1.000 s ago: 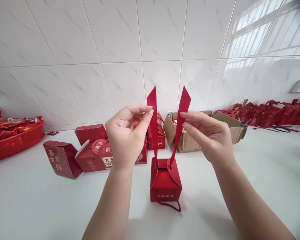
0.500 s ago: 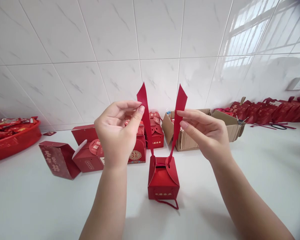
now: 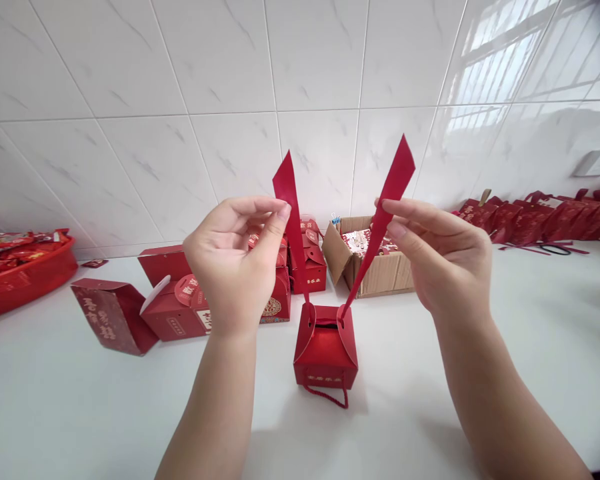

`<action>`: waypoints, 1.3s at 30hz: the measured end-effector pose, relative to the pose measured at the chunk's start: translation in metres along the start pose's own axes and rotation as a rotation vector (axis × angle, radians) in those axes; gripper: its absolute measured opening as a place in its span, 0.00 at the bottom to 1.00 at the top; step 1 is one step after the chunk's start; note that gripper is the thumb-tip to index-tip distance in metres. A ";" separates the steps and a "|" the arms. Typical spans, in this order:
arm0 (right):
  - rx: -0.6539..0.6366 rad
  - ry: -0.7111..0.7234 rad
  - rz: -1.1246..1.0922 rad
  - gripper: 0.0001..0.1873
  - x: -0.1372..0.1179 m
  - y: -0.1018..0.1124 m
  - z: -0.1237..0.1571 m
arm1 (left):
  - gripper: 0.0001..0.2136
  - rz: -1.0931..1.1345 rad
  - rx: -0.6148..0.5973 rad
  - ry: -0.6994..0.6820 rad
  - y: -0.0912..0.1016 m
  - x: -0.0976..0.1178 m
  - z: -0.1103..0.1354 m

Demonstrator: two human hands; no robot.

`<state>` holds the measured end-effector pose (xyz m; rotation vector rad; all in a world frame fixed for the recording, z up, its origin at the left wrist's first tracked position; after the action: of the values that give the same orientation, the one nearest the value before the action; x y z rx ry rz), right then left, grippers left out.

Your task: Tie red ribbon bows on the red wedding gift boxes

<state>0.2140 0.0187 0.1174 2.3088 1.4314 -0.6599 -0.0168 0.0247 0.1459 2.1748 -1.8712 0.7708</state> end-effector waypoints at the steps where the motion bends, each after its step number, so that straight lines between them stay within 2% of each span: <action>1: 0.012 0.007 0.002 0.12 -0.001 0.002 0.000 | 0.02 0.000 0.008 -0.005 0.000 0.001 0.000; 12: 0.071 -0.012 0.018 0.11 -0.006 0.008 0.001 | 0.03 0.004 0.005 -0.040 -0.001 0.008 0.003; 15: 0.070 -0.029 -0.021 0.10 -0.001 0.007 0.000 | 0.04 0.041 -0.017 -0.022 -0.007 0.005 0.004; 20: 0.061 -0.052 -0.017 0.08 0.007 0.002 0.001 | 0.08 0.081 -0.073 0.082 -0.016 -0.010 0.007; 32: 0.016 -0.048 -0.039 0.09 0.004 -0.004 0.004 | 0.02 0.064 -0.090 0.061 -0.021 -0.006 0.010; 34: -0.011 -0.077 -0.064 0.12 0.006 -0.007 0.004 | 0.04 0.094 -0.136 0.091 -0.027 -0.007 0.011; 36: -0.075 -0.132 -0.093 0.17 0.010 -0.014 0.004 | 0.10 0.154 -0.237 0.162 -0.038 -0.012 0.014; 39: -0.216 -0.213 -0.105 0.14 0.018 -0.030 0.007 | 0.19 0.243 -0.379 0.259 -0.053 -0.019 0.022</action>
<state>0.1927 0.0414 0.1007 1.9485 1.4540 -0.7185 0.0384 0.0423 0.1288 1.5649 -1.9736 0.6366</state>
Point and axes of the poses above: each hand's wrist, its own z-axis away from the middle knuckle, its own y-axis out of the back of the hand, x = y × z, the point moved 10 cm from there along -z, towards the middle knuckle, and after that the axes turned 13 degrees about z, right-handed, at the moved point
